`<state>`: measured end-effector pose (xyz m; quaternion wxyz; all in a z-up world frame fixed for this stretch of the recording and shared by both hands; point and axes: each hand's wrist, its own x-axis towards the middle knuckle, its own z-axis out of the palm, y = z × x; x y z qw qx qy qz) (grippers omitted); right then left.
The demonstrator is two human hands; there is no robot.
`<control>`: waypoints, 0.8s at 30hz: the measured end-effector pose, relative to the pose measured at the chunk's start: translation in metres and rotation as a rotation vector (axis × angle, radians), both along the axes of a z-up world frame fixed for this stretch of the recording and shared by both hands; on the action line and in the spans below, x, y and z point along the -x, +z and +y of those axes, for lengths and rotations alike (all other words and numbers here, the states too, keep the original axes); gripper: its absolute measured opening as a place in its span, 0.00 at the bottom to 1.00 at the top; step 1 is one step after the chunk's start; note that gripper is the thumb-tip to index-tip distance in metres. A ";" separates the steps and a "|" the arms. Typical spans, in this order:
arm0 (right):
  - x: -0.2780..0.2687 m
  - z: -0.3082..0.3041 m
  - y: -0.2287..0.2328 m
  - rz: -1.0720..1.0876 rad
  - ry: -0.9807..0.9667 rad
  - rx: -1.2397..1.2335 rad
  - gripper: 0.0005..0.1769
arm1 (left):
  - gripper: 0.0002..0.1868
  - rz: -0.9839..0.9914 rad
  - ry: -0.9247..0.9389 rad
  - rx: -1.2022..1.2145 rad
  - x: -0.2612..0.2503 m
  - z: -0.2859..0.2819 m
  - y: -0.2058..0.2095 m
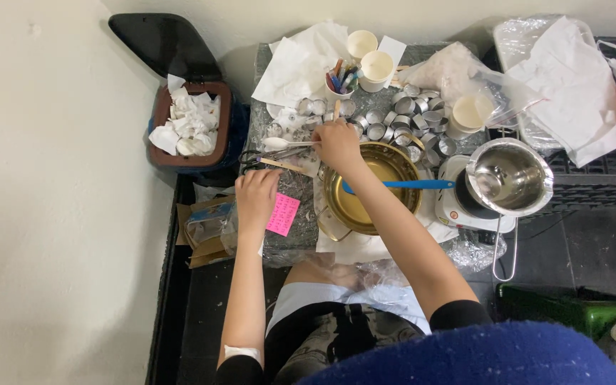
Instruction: The person pours melted wax from a metal pitcher into a brass bowl and stirs it with a blue silicone spatula. They then set the pitcher on a hot plate, pick up a wooden spoon, and handle a pink note on the table while the wax cools in the bowl.
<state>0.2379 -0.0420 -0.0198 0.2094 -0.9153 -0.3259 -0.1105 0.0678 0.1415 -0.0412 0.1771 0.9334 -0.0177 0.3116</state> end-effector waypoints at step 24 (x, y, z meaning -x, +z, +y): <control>0.170 -0.188 0.052 0.938 0.005 -0.683 0.10 | 0.23 0.227 -0.315 1.035 0.020 -0.120 0.037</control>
